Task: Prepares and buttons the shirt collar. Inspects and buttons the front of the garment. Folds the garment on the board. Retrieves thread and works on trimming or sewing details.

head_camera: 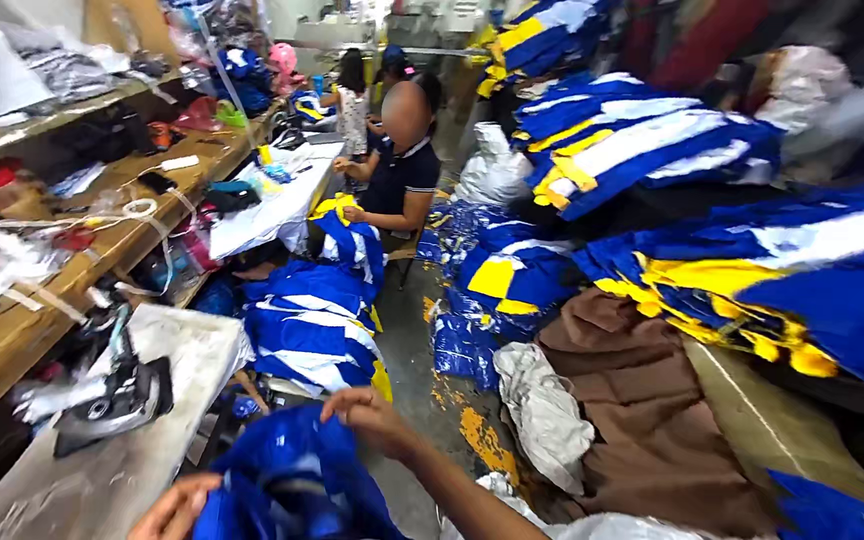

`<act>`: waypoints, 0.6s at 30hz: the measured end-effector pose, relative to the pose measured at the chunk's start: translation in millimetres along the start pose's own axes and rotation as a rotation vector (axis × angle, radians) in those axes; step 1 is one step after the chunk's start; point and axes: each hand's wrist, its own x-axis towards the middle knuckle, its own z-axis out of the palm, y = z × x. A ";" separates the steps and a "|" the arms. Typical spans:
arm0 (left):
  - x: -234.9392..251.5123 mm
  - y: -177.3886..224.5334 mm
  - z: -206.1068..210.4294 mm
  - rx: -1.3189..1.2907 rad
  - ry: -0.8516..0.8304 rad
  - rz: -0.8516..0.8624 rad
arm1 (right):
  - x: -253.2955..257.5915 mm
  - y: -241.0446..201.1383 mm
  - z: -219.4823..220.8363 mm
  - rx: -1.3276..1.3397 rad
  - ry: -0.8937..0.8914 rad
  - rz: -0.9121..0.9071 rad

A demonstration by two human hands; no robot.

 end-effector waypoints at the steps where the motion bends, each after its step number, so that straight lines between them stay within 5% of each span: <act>1: 7.6 14.2 3.1 -0.073 0.042 0.040 | 16.0 -12.2 1.6 0.056 -0.029 -0.073; 6: 22.6 51.3 8.6 -0.017 0.153 0.366 | 54.7 -51.1 9.6 0.028 -0.159 -0.344; 12: 13.9 54.9 12.0 0.536 0.241 0.577 | 43.7 -53.2 15.9 -0.162 -0.224 -0.275; 18: 4.1 59.3 24.6 0.717 -0.101 0.560 | 29.4 -50.5 14.6 -0.707 -0.213 -0.402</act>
